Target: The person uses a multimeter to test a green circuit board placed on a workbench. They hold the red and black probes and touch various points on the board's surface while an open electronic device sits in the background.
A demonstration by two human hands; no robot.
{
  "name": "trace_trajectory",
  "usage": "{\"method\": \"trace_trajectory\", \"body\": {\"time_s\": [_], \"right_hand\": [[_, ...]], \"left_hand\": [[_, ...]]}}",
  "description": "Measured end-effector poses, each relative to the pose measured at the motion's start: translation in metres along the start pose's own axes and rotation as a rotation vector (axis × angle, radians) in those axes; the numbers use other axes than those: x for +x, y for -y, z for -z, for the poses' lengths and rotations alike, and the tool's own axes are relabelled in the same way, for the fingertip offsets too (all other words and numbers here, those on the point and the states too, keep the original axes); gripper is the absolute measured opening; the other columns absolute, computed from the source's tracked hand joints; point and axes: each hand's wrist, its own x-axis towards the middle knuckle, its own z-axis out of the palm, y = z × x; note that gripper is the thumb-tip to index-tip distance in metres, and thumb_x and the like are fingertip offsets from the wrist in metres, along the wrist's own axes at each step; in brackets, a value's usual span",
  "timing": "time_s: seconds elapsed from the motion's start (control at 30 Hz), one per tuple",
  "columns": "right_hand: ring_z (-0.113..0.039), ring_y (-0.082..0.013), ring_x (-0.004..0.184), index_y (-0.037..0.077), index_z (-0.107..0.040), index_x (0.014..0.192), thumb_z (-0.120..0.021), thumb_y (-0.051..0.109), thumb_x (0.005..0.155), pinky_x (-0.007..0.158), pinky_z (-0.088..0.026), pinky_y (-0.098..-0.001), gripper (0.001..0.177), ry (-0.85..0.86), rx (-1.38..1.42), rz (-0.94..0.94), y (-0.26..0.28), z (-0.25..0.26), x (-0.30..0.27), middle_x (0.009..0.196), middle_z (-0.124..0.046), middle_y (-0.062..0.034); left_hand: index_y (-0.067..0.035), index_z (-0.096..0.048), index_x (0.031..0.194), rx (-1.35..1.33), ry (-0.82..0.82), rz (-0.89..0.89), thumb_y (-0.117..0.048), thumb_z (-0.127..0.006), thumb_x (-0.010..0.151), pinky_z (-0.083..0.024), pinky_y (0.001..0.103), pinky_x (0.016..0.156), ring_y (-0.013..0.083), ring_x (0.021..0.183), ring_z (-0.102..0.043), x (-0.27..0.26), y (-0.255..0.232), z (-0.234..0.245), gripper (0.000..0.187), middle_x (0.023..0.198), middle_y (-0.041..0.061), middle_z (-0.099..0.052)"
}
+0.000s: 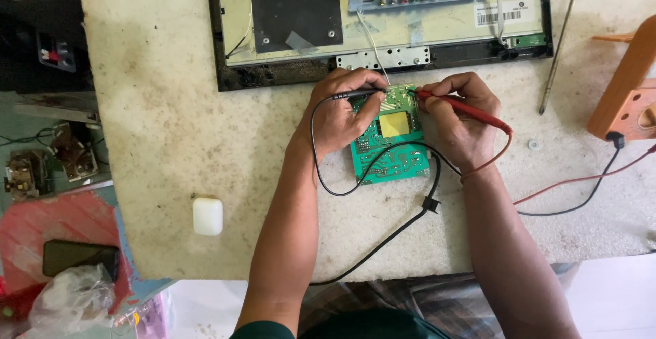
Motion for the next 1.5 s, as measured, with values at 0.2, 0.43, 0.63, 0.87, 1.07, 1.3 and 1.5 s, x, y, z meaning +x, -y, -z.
{"method": "trace_trajectory", "body": {"time_s": [0.2,0.43,0.63,0.87,1.07,1.3,1.5], "right_hand": [[-0.075,-0.0341,0.093,-0.004,-0.059,0.093,-0.063,-0.005,0.089,0.078,-0.067,-0.0412,0.007,-0.013,-0.008,-0.001,-0.003,-0.001,0.001,0.095,-0.069,-0.0279],[-0.075,-0.0332,0.092,-0.004,-0.059,0.093,-0.064,-0.004,0.088,0.077,-0.066,-0.0408,0.007,-0.039,0.001,-0.028,-0.003,-0.001,0.002,0.094,-0.069,-0.0269],[-0.076,-0.0338,0.091,-0.004,-0.059,0.091,-0.064,-0.003,0.087,0.076,-0.066,-0.0402,0.006,-0.053,-0.001,-0.027,-0.002,-0.003,0.001,0.094,-0.069,-0.0269],[-0.075,-0.0306,0.080,-0.004,-0.062,0.093,-0.063,-0.004,0.086,0.067,-0.062,-0.0387,0.008,-0.068,-0.067,-0.027,0.008,-0.003,-0.004,0.092,-0.072,-0.0259],[-0.073,-0.0260,0.078,-0.001,-0.067,0.090,-0.066,-0.002,0.080,0.068,-0.061,-0.0350,0.011,-0.098,0.063,-0.061,0.002,-0.008,0.001,0.089,-0.074,-0.0226],[-0.073,-0.0230,0.082,0.001,-0.069,0.091,-0.067,0.001,0.080,0.071,-0.061,-0.0326,0.011,-0.062,0.053,-0.103,0.019,-0.012,-0.001,0.092,-0.076,-0.0219],[-0.072,-0.0229,0.085,0.001,-0.069,0.093,-0.066,0.001,0.081,0.074,-0.061,-0.0308,0.012,-0.038,0.087,-0.118,0.024,-0.010,-0.001,0.093,-0.075,-0.0208]], "left_hand": [[-0.016,-0.073,0.099,0.011,-0.003,0.011,-0.014,-0.072,0.087,-0.056,0.042,0.088,0.0335,0.090,-0.071,-0.001,0.004,-0.003,0.012,0.086,0.008,-0.077],[-0.014,-0.073,0.099,0.005,0.002,-0.001,-0.012,-0.072,0.087,-0.056,0.044,0.087,0.0358,0.090,-0.071,0.000,0.003,-0.002,0.013,0.086,0.011,-0.076],[-0.014,-0.074,0.101,0.006,0.010,-0.020,-0.012,-0.073,0.088,-0.056,0.043,0.089,0.0353,0.091,-0.072,-0.002,0.008,-0.003,0.014,0.089,0.010,-0.077],[-0.011,-0.075,0.104,0.005,0.067,-0.133,-0.008,-0.071,0.092,-0.056,0.044,0.088,0.0357,0.091,-0.073,0.002,0.006,0.002,0.013,0.091,0.012,-0.077],[-0.012,-0.077,0.102,0.075,0.064,-0.077,-0.010,-0.076,0.090,-0.056,0.038,0.091,0.0303,0.093,-0.073,0.005,-0.003,0.002,0.012,0.091,0.009,-0.076],[-0.015,-0.079,0.103,0.107,0.065,0.036,-0.017,-0.078,0.090,-0.056,0.035,0.090,0.0255,0.094,-0.074,0.002,-0.002,0.003,0.013,0.092,0.007,-0.076],[-0.015,-0.079,0.103,0.142,0.057,0.074,-0.018,-0.078,0.091,-0.057,0.040,0.090,0.0306,0.094,-0.074,0.002,-0.008,0.001,0.012,0.092,0.012,-0.074]]}}
